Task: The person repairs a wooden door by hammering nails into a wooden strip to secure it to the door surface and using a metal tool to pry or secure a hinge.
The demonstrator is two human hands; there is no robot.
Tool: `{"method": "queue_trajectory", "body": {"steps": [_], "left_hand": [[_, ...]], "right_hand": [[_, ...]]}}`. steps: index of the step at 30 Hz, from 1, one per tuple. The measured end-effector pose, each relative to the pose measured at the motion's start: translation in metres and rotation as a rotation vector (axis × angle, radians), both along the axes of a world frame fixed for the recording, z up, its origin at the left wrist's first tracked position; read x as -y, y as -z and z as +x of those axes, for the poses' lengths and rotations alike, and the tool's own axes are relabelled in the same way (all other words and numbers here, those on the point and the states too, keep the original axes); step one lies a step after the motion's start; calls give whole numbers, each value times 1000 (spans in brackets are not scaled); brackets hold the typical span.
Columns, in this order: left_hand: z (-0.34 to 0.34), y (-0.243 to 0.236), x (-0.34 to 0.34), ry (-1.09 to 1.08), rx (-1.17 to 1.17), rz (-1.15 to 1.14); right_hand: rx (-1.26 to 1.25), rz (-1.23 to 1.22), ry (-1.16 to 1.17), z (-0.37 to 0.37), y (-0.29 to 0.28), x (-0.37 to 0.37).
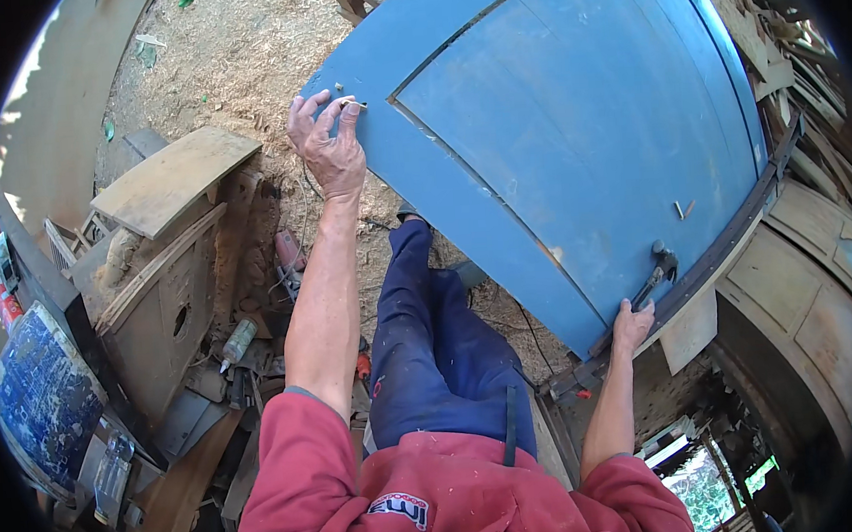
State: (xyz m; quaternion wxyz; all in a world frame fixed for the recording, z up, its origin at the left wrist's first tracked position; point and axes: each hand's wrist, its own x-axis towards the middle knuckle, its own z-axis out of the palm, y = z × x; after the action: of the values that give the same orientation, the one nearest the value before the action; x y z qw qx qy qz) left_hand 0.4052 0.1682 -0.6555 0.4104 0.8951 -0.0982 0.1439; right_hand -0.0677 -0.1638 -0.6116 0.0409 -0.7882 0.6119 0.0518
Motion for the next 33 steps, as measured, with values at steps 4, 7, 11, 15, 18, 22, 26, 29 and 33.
{"method": "queue_trajectory", "body": {"steps": [4,7,11,15,18,22,26,29,33], "left_hand": [[-3,8,18,-6,71,32],[1,2,4,-8,98,54],[-2,6,13,46,164,-3],[-4,14,16,40,194,-17],[-4,11,9,58,199,0],[-2,12,11,42,183,-45],[-4,11,14,44,176,-40],[-5,12,10,46,175,-29],[-4,5,13,27,162,-25]], "right_hand": [[182,188,95,-30,-4,4],[457,433,392,21,-49,-26],[505,386,195,47,-79,-75],[739,456,-191,114,-85,-120],[551,431,-747,206,-85,-117],[669,363,-1043,298,-73,-136],[615,244,-1245,330,-59,-141],[471,248,-1296,340,-54,-140],[770,211,-1316,342,-59,-139]]}}
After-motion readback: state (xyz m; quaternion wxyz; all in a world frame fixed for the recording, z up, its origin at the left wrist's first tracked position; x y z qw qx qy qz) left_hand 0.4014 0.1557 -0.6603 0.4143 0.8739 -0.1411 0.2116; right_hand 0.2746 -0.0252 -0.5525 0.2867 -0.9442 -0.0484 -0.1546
